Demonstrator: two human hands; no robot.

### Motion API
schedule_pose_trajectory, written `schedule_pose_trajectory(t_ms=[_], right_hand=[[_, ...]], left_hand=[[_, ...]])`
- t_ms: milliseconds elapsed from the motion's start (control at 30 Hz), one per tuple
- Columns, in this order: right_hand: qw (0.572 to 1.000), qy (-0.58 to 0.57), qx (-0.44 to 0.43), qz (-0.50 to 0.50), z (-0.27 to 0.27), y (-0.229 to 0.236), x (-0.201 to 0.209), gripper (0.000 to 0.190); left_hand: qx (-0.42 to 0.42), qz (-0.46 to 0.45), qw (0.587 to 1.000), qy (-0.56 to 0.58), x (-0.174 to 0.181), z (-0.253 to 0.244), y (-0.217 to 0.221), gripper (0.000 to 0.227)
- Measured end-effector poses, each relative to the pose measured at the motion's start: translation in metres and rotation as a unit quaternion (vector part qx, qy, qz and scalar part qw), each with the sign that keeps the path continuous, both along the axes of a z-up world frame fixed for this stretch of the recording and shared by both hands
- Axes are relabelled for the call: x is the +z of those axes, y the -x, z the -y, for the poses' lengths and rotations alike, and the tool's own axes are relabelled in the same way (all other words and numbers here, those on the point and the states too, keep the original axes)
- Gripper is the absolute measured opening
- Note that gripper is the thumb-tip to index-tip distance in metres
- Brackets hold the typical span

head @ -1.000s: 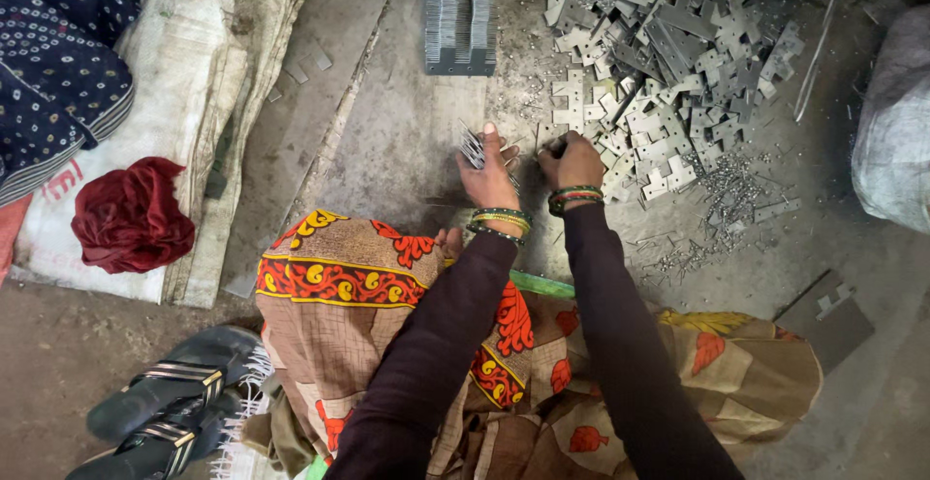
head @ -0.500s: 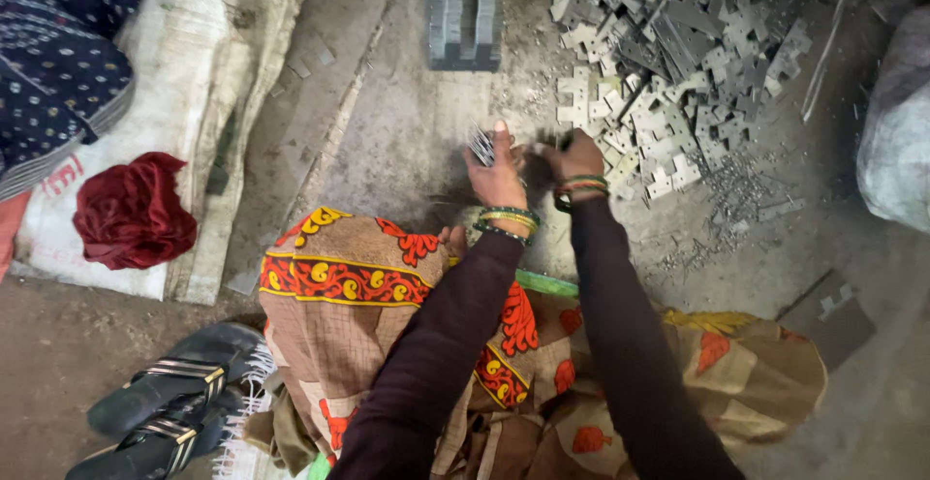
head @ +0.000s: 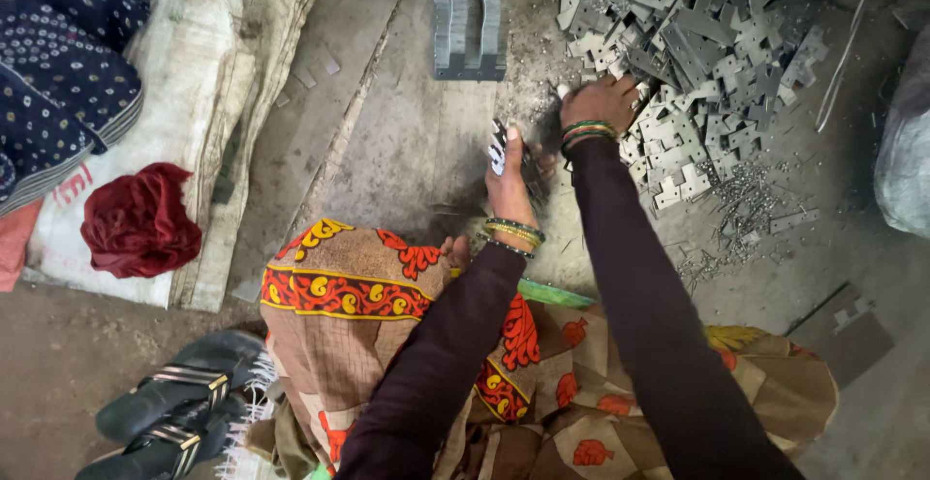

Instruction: The person sits on the floor and repeatedly picks up small metal brackets and fasteners, aligns them, and stacks the assembled units into a neat pile. The person handles the parts by hand and places the finished stacks on the floor beside the work area.

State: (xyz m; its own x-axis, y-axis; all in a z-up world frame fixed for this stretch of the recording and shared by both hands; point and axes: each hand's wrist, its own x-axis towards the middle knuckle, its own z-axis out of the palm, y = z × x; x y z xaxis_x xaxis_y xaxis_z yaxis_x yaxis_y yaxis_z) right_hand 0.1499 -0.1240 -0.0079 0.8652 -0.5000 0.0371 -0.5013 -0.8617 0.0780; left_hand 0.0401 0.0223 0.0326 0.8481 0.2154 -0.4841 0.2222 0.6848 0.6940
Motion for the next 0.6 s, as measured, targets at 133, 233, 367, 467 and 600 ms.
schedule_pose_trajectory(t_ms=[133, 233, 367, 467, 600], right_hand=[[0.987, -0.148, 0.063, -0.014, 0.029, -0.001, -0.039, 0.082], [0.950, -0.301, 0.083, 0.007, 0.053, 0.009, -0.027, 0.051], [0.910, -0.336, 0.172, 0.169, 0.077, 0.059, 0.015, 0.029], [0.953, -0.044, 0.273, 0.125, 0.091, 0.108, 0.051, 0.043], [0.949, -0.007, 0.294, 0.115, 0.098, 0.141, 0.080, 0.038]], left_hand=[[-0.001, -0.059, 0.991, 0.118, 0.007, -0.005, 0.002, 0.040], [-0.005, -0.052, 0.992, 0.113, 0.009, -0.003, -0.003, 0.043], [-0.033, -0.070, 0.989, 0.125, 0.006, -0.004, 0.001, 0.045], [-0.061, -0.064, 0.990, 0.113, 0.003, 0.000, 0.003, 0.046], [-0.124, -0.039, 0.986, 0.100, -0.005, 0.008, 0.004, 0.043]])
